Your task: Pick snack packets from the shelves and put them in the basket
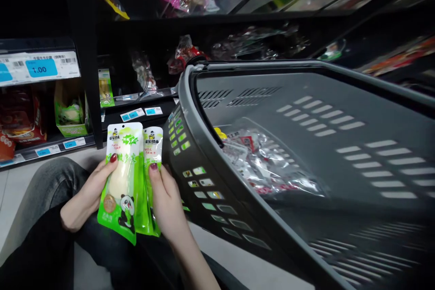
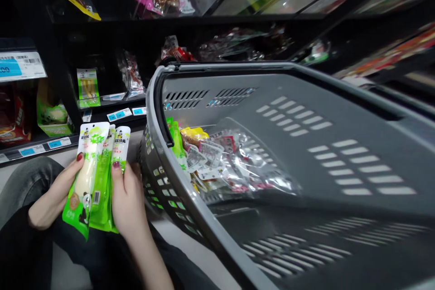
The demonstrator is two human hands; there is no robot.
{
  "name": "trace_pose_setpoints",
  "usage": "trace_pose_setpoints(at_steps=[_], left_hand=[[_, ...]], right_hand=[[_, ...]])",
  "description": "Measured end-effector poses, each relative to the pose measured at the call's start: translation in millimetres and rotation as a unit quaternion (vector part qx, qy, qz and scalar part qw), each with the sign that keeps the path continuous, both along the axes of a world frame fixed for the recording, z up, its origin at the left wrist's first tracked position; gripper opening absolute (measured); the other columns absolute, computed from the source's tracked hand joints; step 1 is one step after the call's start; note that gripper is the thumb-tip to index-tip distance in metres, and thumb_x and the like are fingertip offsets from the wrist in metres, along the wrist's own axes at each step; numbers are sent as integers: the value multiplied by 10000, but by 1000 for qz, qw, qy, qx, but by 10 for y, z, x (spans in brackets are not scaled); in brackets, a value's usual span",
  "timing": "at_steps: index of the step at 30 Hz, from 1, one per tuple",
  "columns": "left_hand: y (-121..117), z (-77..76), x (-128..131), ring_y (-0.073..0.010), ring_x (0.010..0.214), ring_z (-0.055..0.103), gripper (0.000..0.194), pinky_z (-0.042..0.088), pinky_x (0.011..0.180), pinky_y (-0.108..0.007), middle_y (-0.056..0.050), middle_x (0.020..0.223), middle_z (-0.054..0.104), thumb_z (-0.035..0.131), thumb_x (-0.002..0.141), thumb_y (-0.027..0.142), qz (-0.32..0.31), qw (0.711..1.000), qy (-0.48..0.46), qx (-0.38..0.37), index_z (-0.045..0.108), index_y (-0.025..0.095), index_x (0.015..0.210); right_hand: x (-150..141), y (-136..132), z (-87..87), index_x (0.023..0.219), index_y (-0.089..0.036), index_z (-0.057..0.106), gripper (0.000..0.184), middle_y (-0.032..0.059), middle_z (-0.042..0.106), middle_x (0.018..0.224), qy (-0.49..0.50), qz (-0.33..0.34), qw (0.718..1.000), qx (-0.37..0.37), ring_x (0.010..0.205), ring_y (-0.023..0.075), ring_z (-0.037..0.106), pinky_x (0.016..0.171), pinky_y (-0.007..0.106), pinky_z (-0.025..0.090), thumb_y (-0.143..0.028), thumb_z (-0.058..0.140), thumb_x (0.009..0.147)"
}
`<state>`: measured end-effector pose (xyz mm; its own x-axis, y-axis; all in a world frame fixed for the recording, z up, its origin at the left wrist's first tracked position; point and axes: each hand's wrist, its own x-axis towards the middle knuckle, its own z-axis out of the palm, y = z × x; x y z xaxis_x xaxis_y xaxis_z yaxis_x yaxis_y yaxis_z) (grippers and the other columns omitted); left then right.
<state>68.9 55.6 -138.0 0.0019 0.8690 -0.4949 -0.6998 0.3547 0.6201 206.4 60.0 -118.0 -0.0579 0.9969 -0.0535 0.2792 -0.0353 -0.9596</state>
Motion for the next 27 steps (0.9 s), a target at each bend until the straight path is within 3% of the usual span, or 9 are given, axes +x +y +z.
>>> trace_pose_setpoints(at_steps=[4,7,10,13,19,23,25,27], left_hand=[[19,-16,-10,-249,906,658,299,514,848,-360,-70,896,723,683,702,231,-8,999,-40,-16,630,148,985],[18,-13,-9,-253,899,661,249,519,842,-362,-74,881,721,687,700,235,-2,998,-62,5,635,148,927],[10,-6,0,-259,889,662,221,526,827,-363,-77,863,720,719,665,229,-6,998,-60,10,633,149,852],[8,-1,13,-249,863,665,219,531,804,-347,-75,844,719,750,620,183,-29,999,-32,-25,628,147,797],[34,9,8,-201,751,667,281,530,671,-253,-53,792,720,783,578,238,-76,996,40,-7,658,144,811],[44,9,12,-157,625,643,305,490,559,-211,-36,715,711,755,614,336,-72,994,83,7,670,142,833],[51,11,28,-145,582,625,318,472,534,-210,-30,686,703,730,638,378,-62,993,101,13,669,140,839],[59,14,45,-143,575,614,326,467,544,-219,-29,679,697,717,646,398,-49,990,126,29,666,135,832]], right_hand=[[26,87,-79,879,-210,638,377,102,611,983,-73,-29,995,54,1009,290,481,935,492,292,-444,345,845],[31,113,-65,825,-185,609,371,128,628,912,-89,-70,993,16,902,297,538,816,459,387,-459,359,815],[20,100,-15,823,-193,590,335,101,660,829,-81,-48,996,-2,790,258,589,706,370,430,-421,346,841],[11,82,3,851,-198,590,323,90,663,801,-106,-17,994,4,769,247,593,705,356,432,-380,323,854],[-19,85,-100,898,-196,541,376,148,597,978,-172,-34,984,16,1039,333,481,869,495,340,-430,253,840],[-44,85,-138,913,-206,476,307,116,560,952,-112,-68,991,30,960,294,500,820,465,379,-440,291,837],[-43,80,-117,956,-208,464,290,91,544,950,-75,-112,989,64,906,257,509,798,424,394,-438,347,826],[-36,74,-73,927,-206,491,273,69,544,897,-79,-112,986,91,846,240,511,772,400,391,-434,399,809]])
